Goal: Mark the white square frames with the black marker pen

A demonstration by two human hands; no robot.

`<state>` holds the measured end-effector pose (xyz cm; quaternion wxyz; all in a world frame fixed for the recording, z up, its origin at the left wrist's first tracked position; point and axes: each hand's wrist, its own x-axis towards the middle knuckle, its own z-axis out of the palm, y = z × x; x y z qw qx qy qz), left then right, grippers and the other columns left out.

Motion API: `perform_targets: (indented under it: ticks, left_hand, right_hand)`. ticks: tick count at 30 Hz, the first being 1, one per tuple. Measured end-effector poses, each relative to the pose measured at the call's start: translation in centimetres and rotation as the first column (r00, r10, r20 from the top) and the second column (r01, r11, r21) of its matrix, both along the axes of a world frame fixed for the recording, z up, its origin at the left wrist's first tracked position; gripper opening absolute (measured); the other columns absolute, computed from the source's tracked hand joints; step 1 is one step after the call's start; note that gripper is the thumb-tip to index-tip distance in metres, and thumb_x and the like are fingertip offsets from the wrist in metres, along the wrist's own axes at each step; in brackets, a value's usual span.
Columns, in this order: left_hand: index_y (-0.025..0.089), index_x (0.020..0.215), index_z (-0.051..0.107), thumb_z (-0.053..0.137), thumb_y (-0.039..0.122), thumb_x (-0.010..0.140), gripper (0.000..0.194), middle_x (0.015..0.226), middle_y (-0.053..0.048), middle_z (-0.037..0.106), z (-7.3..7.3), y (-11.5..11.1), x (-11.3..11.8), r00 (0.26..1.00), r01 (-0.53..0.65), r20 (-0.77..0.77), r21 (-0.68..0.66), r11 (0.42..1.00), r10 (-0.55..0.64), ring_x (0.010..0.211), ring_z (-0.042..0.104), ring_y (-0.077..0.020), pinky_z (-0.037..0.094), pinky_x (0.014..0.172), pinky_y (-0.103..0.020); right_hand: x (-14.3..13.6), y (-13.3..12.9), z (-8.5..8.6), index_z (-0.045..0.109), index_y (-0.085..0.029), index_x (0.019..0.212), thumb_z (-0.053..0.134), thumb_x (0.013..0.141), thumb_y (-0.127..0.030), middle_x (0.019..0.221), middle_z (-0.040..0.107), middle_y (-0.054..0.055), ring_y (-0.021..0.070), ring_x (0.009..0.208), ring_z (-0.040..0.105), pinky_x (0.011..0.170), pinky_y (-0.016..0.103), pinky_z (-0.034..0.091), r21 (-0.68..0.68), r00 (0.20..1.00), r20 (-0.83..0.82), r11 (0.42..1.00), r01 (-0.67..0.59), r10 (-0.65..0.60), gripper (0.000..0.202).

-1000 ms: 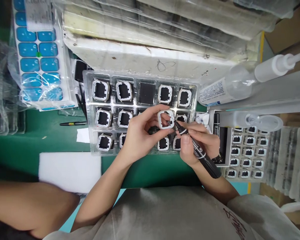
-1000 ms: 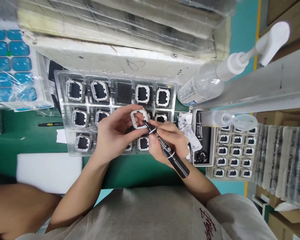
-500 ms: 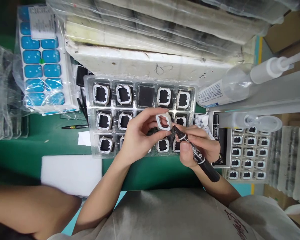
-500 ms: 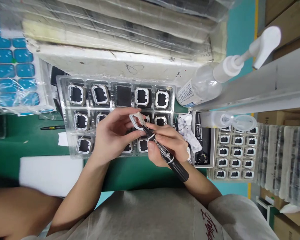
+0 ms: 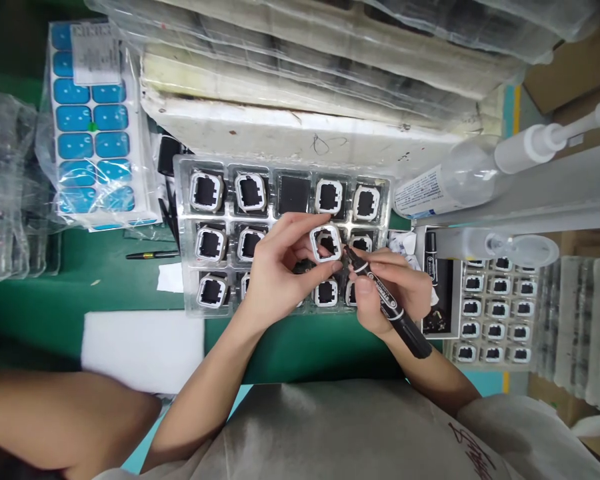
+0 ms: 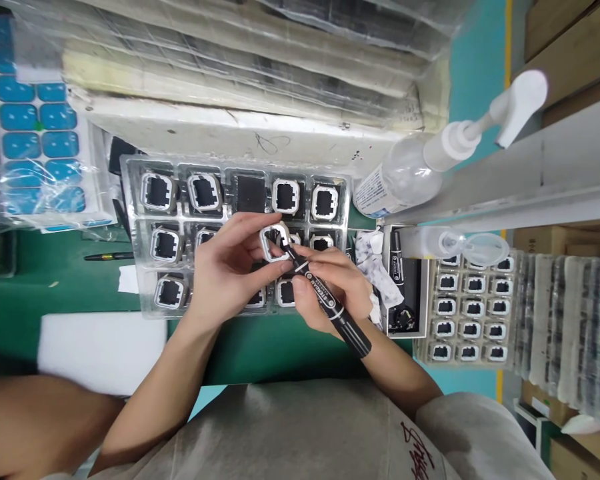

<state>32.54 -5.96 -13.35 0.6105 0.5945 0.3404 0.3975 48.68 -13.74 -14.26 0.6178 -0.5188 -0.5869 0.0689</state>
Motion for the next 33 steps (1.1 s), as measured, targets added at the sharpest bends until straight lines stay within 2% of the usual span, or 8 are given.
perform_targets:
  ticks: [4, 8, 14, 20, 23, 28, 33]
  left_hand:
    - [0.028, 0.132, 0.077, 0.090, 0.014, 0.081, 0.054, 0.126, -0.008, 0.068, -0.02, 0.03, 0.08, 0.999, -0.024, -0.043, 0.045, 0.999, 0.026, 0.081, 0.066, -0.0117, 0.061, 0.065, -0.025]
    - [0.029, 0.134, 0.075, 0.085, 0.012, 0.084, 0.053, 0.122, -0.007, 0.068, -0.11, -0.14, 0.12, 0.997, -0.030, -0.071, 0.064, 0.997, 0.034, 0.076, 0.062, -0.0108, 0.055, 0.062, -0.026]
    - [0.030, 0.135, 0.073, 0.081, 0.013, 0.088, 0.050, 0.120, -0.008, 0.069, -0.26, -0.33, 0.11, 0.995, -0.014, -0.099, 0.101, 0.995, 0.024, 0.083, 0.068, -0.0160, 0.058, 0.066, -0.030]
    - [0.030, 0.136, 0.073, 0.081, 0.013, 0.089, 0.050, 0.119, -0.007, 0.069, -0.31, -0.31, 0.22, 0.998, -0.011, -0.058, 0.097, 0.995, 0.017, 0.090, 0.070, -0.0172, 0.064, 0.081, -0.034]
    - [0.030, 0.137, 0.074, 0.083, 0.014, 0.089, 0.052, 0.123, -0.008, 0.069, -0.25, -0.26, 0.21, 1.000, -0.006, -0.015, 0.078, 0.997, 0.007, 0.094, 0.072, -0.0174, 0.066, 0.083, -0.033]
    - [0.028, 0.139, 0.074, 0.084, 0.018, 0.090, 0.051, 0.133, -0.010, 0.069, -0.08, -0.17, 0.12, 1.000, 0.015, 0.005, 0.024, 1.000, -0.015, 0.107, 0.076, -0.0214, 0.070, 0.088, -0.033]
    - [0.028, 0.140, 0.075, 0.083, 0.018, 0.091, 0.051, 0.138, -0.012, 0.070, -0.09, -0.12, 0.09, 1.000, 0.019, -0.001, 0.014, 1.000, -0.019, 0.113, 0.076, -0.0237, 0.071, 0.088, -0.034]
  right_hand:
    - [-0.27, -0.08, 0.24, 0.064, -0.030, 0.123, 0.075, 0.096, -0.024, 0.095, 0.076, 0.002, 0.0232, 0.089, 0.083, 0.071, 0.040, 0.071, -0.044, 1.000, -0.010, 0.999, 0.017, -0.017, 0.030]
    - [-0.49, -0.10, 0.33, 0.066, -0.027, 0.122, 0.076, 0.093, -0.018, 0.097, 0.076, 0.003, 0.0233, 0.091, 0.082, 0.074, 0.040, 0.070, -0.059, 0.999, -0.034, 0.998, 0.006, -0.008, 0.032]
    - [-0.64, -0.06, 0.30, 0.067, -0.027, 0.120, 0.075, 0.093, -0.018, 0.097, 0.077, 0.004, 0.0224, 0.089, 0.081, 0.076, 0.040, 0.070, -0.071, 0.998, -0.055, 0.997, 0.016, -0.019, 0.030]
    - [-0.38, 0.03, 0.20, 0.067, -0.026, 0.123, 0.076, 0.092, -0.017, 0.098, 0.077, 0.005, 0.0243, 0.092, 0.083, 0.076, 0.041, 0.072, -0.034, 0.999, -0.049, 0.999, -0.025, 0.024, 0.033]
    - [-0.13, 0.12, -0.06, 0.066, -0.029, 0.126, 0.075, 0.094, -0.021, 0.097, 0.078, 0.004, 0.0263, 0.092, 0.084, 0.071, 0.042, 0.072, 0.034, 0.999, -0.018, 0.999, -0.035, 0.036, 0.034]
    - [0.01, 0.05, -0.42, 0.066, -0.031, 0.123, 0.076, 0.095, -0.027, 0.097, 0.078, 0.003, 0.0286, 0.090, 0.085, 0.068, 0.044, 0.072, 0.066, 0.999, 0.004, 0.997, -0.034, 0.034, 0.030]
    - [-0.01, 0.11, -0.19, 0.068, -0.028, 0.122, 0.076, 0.094, -0.024, 0.097, 0.078, 0.004, 0.0276, 0.086, 0.085, 0.070, 0.046, 0.074, 0.086, 0.999, -0.010, 0.995, -0.048, 0.049, 0.029]
